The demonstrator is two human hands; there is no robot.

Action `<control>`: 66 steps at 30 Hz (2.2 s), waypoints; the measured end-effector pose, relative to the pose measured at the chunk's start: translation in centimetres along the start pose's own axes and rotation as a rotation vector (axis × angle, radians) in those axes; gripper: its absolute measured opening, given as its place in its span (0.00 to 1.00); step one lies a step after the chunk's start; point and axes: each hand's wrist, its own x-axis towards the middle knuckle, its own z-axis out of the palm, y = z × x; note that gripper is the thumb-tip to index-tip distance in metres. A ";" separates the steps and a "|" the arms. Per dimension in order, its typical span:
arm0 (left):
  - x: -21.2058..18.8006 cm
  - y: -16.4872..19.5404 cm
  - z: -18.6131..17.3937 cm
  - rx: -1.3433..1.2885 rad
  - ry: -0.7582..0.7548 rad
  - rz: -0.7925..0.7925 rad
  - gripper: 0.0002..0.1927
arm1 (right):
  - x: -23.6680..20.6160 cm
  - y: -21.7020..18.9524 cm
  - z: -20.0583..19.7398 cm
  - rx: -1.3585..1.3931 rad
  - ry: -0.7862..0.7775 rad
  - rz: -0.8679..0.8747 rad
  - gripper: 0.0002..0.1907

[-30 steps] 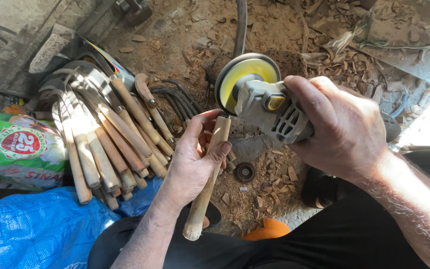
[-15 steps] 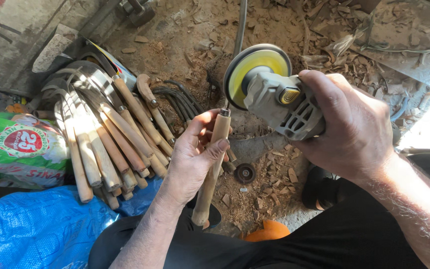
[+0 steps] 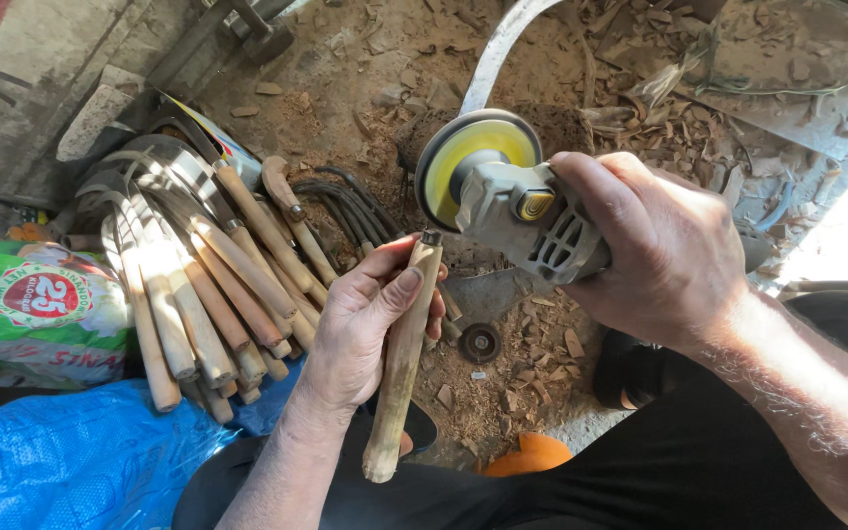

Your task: The person uses an angle grinder to smooth and shape the wooden handles of several sickle-like tools. They hold each handle against the spinning disc, rotating it to grind the surface evenly. The person works on multiple handles one at a time, focusing on the end and sides of each handle.

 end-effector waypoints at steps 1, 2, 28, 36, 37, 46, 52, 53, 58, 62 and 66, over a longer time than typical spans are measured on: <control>0.0 0.0 0.0 0.007 -0.009 0.007 0.26 | 0.0 0.0 0.0 0.009 -0.001 -0.008 0.43; 0.0 0.0 0.0 0.014 -0.017 0.015 0.26 | 0.0 0.1 0.0 0.004 -0.001 -0.012 0.42; 0.0 0.0 0.5 0.438 0.094 -0.049 0.29 | 0.5 -0.8 0.1 -0.113 -0.026 -0.094 0.45; 0.0 -0.1 -0.3 0.311 0.073 0.073 0.26 | 0.5 -0.6 -0.6 -0.070 0.071 -0.014 0.47; 0.0 -0.1 -0.3 0.266 0.069 0.079 0.27 | 0.5 -0.6 -0.7 -0.063 0.073 -0.007 0.48; 0.4 0.2 0.0 -0.089 0.030 0.042 0.29 | 0.2 -0.5 -0.6 0.033 0.113 -0.051 0.46; 0.0 0.5 0.0 0.029 0.055 0.030 0.27 | 0.0 -0.3 -0.2 -0.017 0.069 -0.032 0.44; -0.1 0.5 0.0 0.051 0.053 0.028 0.27 | 0.0 -0.3 -0.1 -0.003 0.056 -0.031 0.43; 0.0 0.1 0.1 0.100 0.049 0.030 0.25 | 0.0 -0.2 0.2 0.001 -0.019 -0.015 0.43; 0.3 -0.3 -0.1 0.162 0.055 0.043 0.26 | 0.1 -0.3 0.2 -0.047 -0.041 -0.041 0.43; 0.4 -0.7 -0.6 0.203 0.075 0.039 0.28 | 0.0 -0.3 0.2 -0.034 -0.035 -0.068 0.43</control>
